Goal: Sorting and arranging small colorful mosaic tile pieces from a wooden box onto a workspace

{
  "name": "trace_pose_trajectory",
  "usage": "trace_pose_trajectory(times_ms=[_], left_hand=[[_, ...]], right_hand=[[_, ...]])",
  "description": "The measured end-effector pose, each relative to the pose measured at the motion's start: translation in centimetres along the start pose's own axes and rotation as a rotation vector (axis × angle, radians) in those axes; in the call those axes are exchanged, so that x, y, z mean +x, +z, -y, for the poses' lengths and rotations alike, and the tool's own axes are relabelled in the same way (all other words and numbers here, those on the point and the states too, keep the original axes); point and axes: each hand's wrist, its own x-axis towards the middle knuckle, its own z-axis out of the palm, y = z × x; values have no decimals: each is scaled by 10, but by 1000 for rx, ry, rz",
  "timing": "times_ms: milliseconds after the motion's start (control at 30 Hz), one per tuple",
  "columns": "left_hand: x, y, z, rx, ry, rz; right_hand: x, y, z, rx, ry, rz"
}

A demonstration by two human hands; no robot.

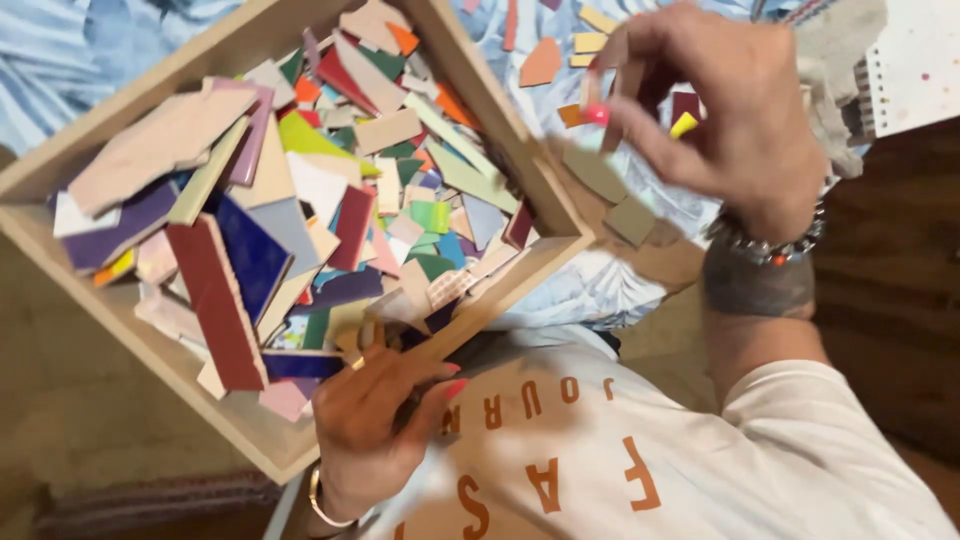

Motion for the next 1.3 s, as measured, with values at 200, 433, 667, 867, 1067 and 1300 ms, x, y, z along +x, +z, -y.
trace_pose_trajectory(times_ms=[200,433,667,867,1067,1300], left_hand=[[-2,5,0,-10,-52,-41],[0,2,-3,-59,-75,-50],[-4,1,2,-59,-56,2],[-2,0,1,-121,-67,10],[-1,-2,3,-70,-3,22],[1,-7,4,-72,38,49]], right_hand=[[8,20,-51,-311,309,320],[21,39,-56,-558,405,488],[-57,-20,-8,-305,275,-228],[-106,25,17,171,445,-807],[-95,38,15,277,385,-694],[-33,32,21,200,46,-132]])
